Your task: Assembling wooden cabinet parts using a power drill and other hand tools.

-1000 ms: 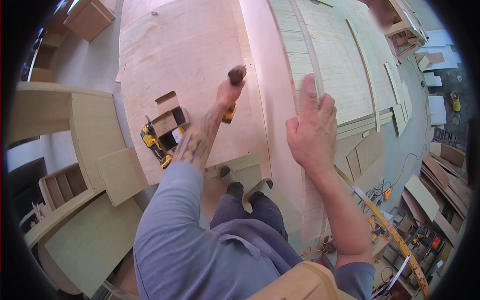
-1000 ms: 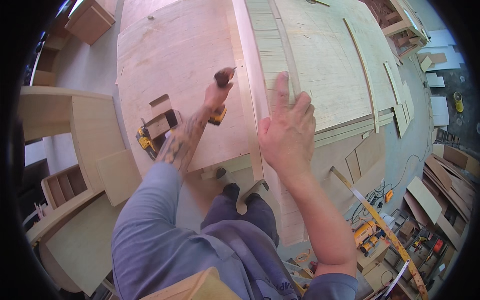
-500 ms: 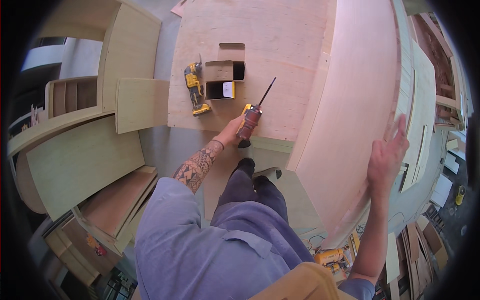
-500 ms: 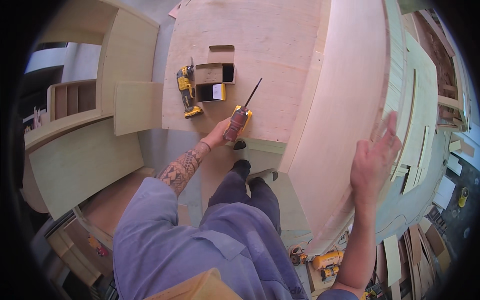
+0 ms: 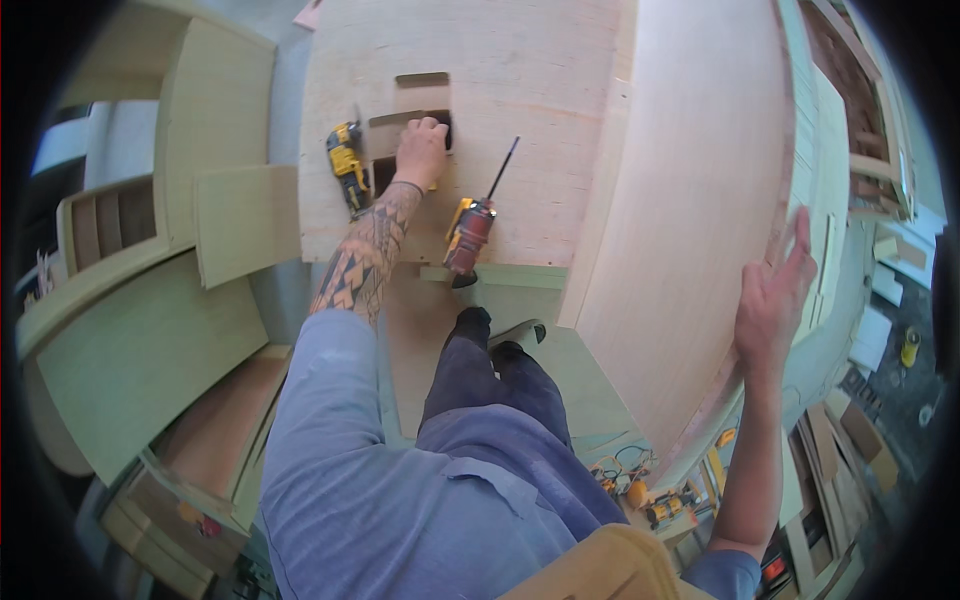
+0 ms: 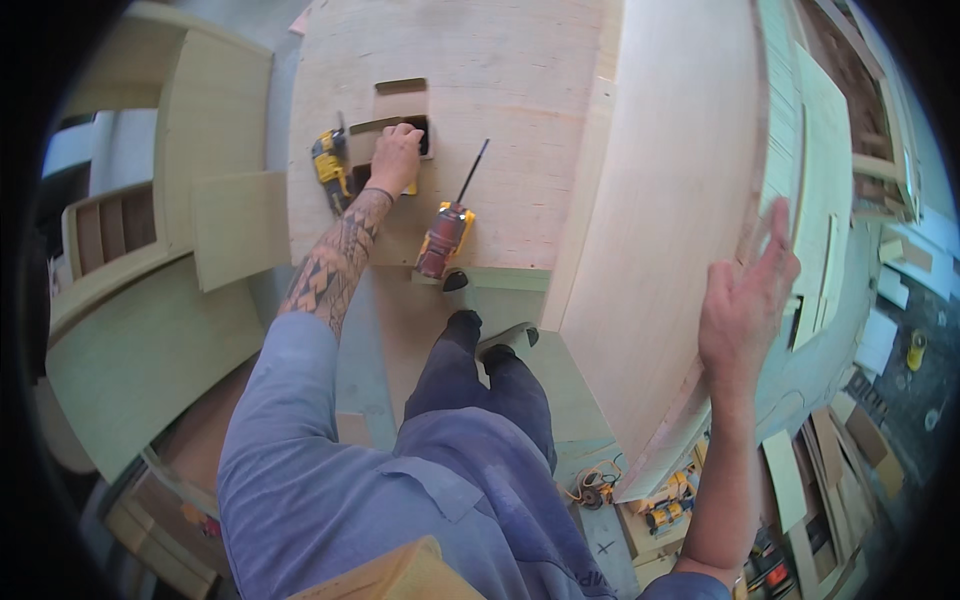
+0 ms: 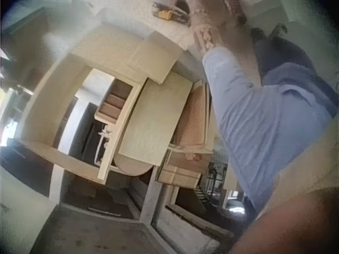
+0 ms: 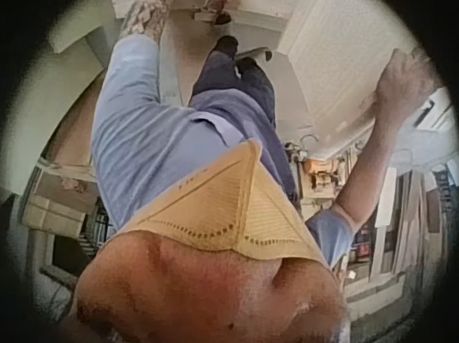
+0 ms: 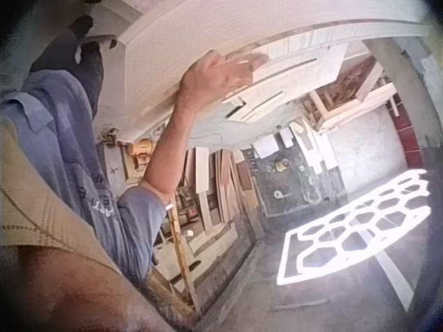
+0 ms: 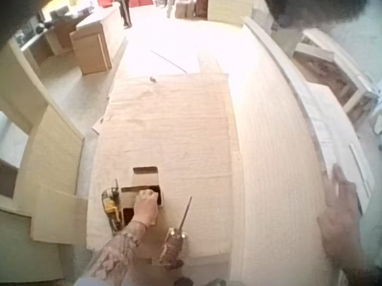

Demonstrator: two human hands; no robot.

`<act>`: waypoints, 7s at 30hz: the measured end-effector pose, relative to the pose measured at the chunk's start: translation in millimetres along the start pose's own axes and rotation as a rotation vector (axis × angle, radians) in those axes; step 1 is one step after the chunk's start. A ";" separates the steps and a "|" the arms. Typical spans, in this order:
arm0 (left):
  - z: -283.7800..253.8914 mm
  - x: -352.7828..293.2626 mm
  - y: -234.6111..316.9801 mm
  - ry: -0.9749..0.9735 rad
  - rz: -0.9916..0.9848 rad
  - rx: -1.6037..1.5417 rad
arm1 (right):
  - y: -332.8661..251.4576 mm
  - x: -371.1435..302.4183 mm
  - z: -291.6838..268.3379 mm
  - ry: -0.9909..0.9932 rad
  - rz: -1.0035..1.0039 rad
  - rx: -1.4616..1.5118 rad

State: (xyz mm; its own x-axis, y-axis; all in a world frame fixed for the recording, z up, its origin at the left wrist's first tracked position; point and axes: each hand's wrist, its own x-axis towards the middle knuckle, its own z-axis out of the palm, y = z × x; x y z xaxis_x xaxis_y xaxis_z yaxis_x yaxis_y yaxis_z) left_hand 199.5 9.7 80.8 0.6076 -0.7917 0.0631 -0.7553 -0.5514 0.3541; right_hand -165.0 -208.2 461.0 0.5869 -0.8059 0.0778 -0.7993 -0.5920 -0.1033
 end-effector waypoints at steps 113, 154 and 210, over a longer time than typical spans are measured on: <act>-59.4 -80.2 285.4 -0.911 0.035 -0.230 | 44.2 -336.3 442.8 -0.333 0.978 0.335; -19.4 -86.9 311.2 -0.912 -0.033 -0.149 | 43.2 -335.5 424.7 -0.074 0.890 0.489; 17.7 47.5 1.6 -0.454 -0.157 0.467 | 64.8 -177.7 -12.9 -0.228 0.494 1.030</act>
State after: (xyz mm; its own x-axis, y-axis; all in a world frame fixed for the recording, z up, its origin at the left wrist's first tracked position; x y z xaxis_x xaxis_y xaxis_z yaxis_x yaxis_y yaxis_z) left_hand 222.8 -33.4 67.8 0.6323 -0.6685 -0.3915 -0.7554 -0.6441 -0.1205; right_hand -322.7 -103.3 453.4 0.3343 -0.8688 -0.3653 -0.5255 0.1499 -0.8375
